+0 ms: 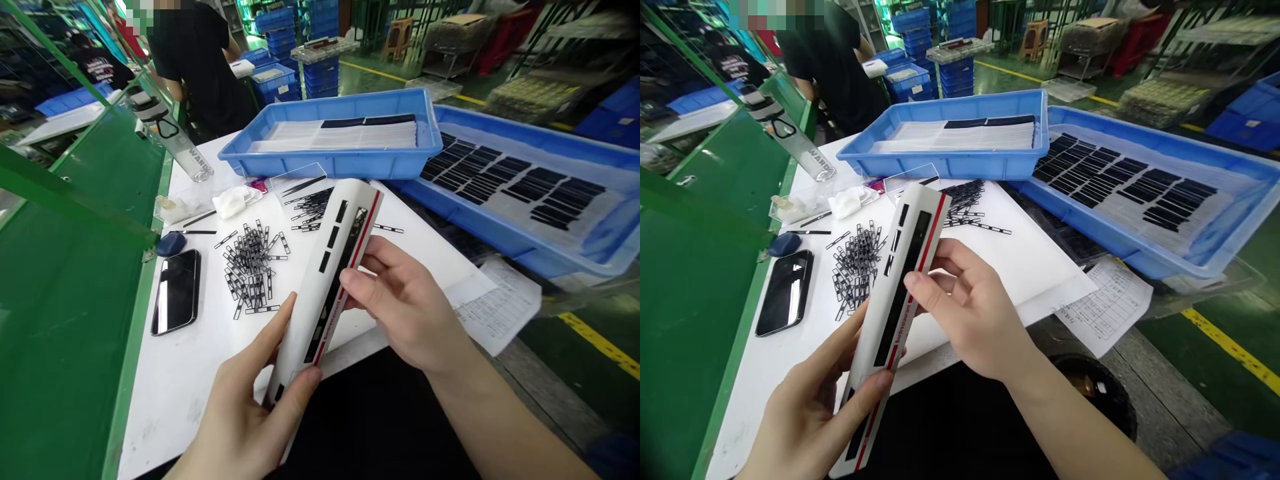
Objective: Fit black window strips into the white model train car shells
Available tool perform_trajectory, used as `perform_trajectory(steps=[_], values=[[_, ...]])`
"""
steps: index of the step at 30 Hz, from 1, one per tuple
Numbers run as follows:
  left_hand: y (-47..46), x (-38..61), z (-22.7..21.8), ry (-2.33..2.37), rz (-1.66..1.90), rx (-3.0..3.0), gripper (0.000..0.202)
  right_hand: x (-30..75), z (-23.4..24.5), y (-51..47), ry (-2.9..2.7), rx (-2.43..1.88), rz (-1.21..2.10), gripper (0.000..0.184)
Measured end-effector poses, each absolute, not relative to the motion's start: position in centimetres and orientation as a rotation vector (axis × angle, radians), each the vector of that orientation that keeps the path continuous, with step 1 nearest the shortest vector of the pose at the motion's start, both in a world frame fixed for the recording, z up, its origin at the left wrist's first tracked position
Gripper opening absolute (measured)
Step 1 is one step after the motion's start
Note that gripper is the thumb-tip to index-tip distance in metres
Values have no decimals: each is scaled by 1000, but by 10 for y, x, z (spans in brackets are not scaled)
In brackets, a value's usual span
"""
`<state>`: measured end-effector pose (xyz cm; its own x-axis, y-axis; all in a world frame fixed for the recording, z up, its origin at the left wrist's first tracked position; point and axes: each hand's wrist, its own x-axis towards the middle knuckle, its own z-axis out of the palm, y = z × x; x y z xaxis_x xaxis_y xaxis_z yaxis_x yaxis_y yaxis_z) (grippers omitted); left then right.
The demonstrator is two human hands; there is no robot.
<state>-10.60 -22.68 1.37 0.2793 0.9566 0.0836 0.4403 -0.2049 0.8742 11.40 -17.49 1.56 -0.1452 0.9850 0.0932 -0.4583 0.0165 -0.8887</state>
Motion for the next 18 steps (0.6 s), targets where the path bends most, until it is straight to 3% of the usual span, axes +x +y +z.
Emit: perform_trajectory(steps=[18], values=[[-240,-105,10,1380,877,1772,67,108,14,-180,-1058,-707,1519,13]])
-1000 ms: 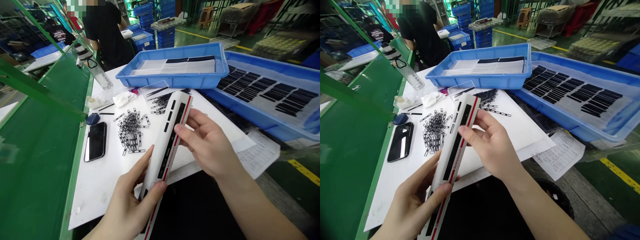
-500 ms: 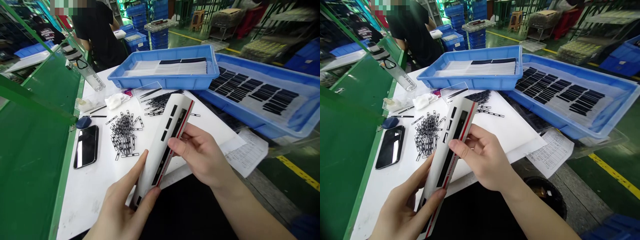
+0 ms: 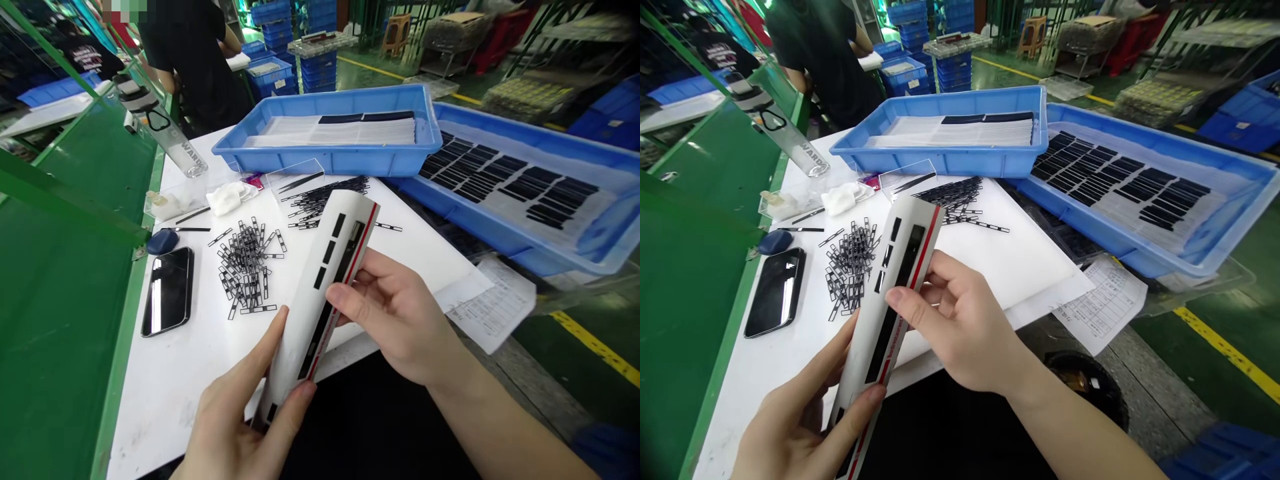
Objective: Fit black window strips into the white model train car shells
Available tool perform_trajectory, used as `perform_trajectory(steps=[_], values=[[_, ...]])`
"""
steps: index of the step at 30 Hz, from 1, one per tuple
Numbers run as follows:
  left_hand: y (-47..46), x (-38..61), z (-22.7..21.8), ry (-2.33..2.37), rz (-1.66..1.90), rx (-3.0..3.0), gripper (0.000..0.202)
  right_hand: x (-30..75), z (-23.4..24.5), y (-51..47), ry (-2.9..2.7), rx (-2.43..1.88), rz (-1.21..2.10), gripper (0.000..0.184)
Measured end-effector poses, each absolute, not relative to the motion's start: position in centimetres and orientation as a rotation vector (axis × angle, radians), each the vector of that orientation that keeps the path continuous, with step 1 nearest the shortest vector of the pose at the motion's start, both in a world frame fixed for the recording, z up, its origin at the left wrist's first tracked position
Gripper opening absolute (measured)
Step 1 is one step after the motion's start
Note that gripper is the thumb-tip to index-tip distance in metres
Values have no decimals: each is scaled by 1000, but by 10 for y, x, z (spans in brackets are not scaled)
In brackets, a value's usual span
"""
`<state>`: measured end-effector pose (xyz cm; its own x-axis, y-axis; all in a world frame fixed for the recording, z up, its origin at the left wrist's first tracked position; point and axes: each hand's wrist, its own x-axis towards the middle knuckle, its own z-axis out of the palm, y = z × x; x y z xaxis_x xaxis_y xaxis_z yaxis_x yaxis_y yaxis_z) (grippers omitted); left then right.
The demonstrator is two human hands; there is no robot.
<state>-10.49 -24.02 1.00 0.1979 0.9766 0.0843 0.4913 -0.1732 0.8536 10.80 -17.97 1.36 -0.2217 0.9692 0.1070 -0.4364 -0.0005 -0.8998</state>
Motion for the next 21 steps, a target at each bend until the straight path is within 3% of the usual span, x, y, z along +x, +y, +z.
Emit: perform_trajectory(steps=[21], values=[[-244,-117,1,1346,842,1824,60,105,10,-168,-883,-598,1533,11]])
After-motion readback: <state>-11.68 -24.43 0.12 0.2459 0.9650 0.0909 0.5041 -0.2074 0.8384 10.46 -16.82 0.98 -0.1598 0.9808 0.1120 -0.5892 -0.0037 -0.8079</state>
